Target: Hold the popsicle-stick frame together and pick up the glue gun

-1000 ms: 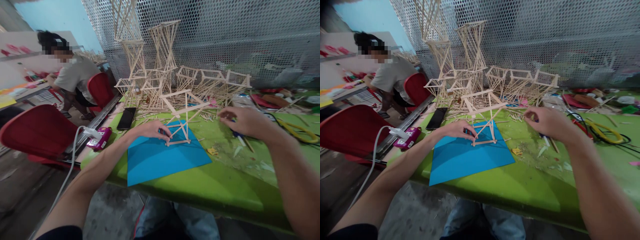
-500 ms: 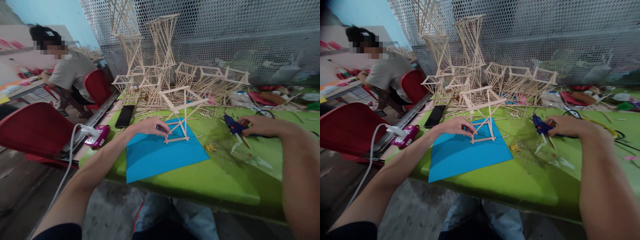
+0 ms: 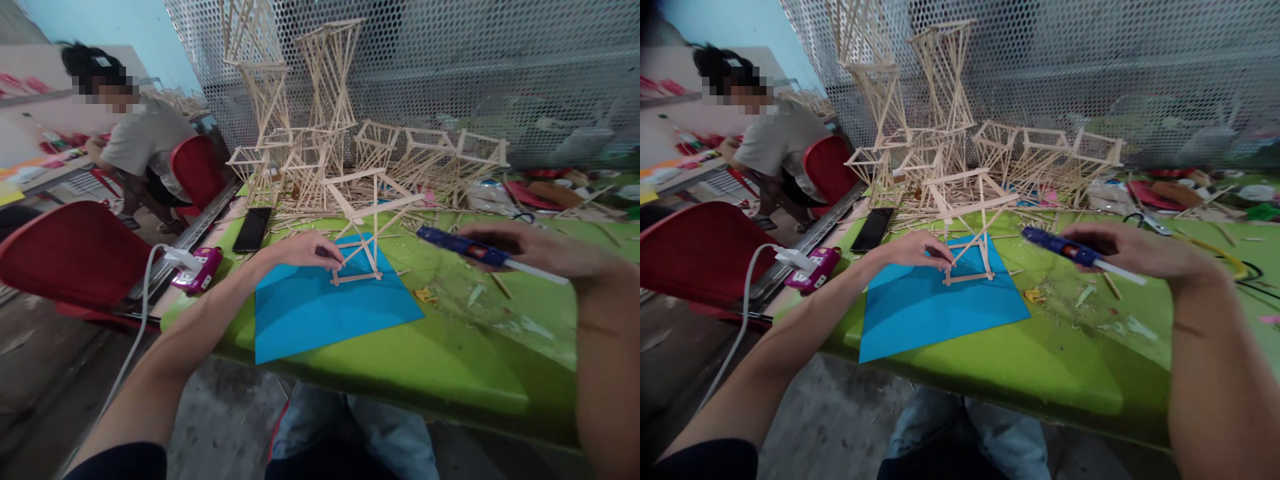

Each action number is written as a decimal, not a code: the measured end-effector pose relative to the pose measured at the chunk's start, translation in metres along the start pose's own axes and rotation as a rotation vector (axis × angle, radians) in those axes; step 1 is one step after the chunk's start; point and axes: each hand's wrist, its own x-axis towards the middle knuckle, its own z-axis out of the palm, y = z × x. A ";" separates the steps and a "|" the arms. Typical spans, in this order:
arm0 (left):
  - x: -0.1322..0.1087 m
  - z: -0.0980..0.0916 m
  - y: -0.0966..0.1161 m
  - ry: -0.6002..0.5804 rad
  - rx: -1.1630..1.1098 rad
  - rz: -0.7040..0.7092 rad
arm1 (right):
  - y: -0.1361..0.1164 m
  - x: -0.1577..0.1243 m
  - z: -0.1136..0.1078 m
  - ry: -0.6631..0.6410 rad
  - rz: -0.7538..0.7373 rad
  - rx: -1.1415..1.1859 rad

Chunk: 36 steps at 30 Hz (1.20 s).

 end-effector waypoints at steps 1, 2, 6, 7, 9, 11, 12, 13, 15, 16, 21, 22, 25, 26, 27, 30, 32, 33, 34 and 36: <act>0.000 0.000 0.000 -0.004 0.001 0.004 | -0.007 0.003 0.008 -0.121 -0.005 0.028; 0.000 0.000 0.001 -0.009 0.003 0.008 | -0.014 0.006 0.016 -0.217 -0.022 0.033; 0.001 0.000 0.004 -0.010 0.015 0.038 | -0.046 0.021 0.053 -0.220 -0.137 -0.200; 0.001 0.000 0.004 -0.004 0.015 0.043 | -0.055 0.024 0.063 -0.251 -0.133 -0.220; 0.001 0.000 0.005 0.001 0.012 0.049 | -0.071 0.029 0.079 -0.220 -0.130 -0.216; 0.001 0.000 0.005 -0.007 0.003 0.050 | -0.083 0.031 0.093 -0.267 -0.160 -0.175; 0.001 0.000 0.005 -0.012 -0.002 0.054 | -0.087 0.032 0.098 -0.277 -0.194 -0.143; 0.001 0.000 0.004 -0.016 -0.009 0.059 | -0.090 0.033 0.102 -0.275 -0.231 -0.126; 0.001 0.000 0.003 -0.021 -0.022 0.068 | -0.092 0.033 0.108 -0.238 -0.282 -0.133; 0.001 0.000 0.002 -0.022 -0.025 0.072 | -0.092 0.034 0.110 -0.215 -0.293 -0.156; 0.001 -0.001 0.002 -0.004 -0.016 0.081 | -0.088 0.036 0.115 -0.215 -0.305 -0.166; 0.001 -0.001 0.002 -0.002 -0.012 0.082 | -0.089 0.037 0.116 -0.224 -0.307 -0.152; 0.002 -0.001 0.003 -0.006 -0.005 0.088 | -0.092 0.037 0.116 -0.226 -0.329 -0.117; 0.002 -0.001 0.003 -0.008 -0.009 0.087 | -0.093 0.037 0.116 -0.221 -0.340 -0.105; 0.002 0.000 0.002 -0.008 -0.014 0.085 | -0.094 0.037 0.116 -0.213 -0.348 -0.098; 0.001 0.000 0.001 -0.004 -0.020 0.085 | -0.092 0.038 0.115 -0.189 -0.344 -0.102; 0.001 0.001 0.001 0.004 -0.013 0.079 | -0.089 0.038 0.115 -0.180 -0.336 -0.111; 0.001 0.001 0.001 0.006 -0.013 0.072 | -0.087 0.039 0.116 -0.179 -0.333 -0.118; 0.001 0.001 0.001 0.008 -0.014 0.066 | -0.085 0.040 0.116 -0.177 -0.328 -0.126; 0.001 0.000 0.001 0.001 -0.017 0.061 | -0.082 0.041 0.118 -0.166 -0.317 -0.142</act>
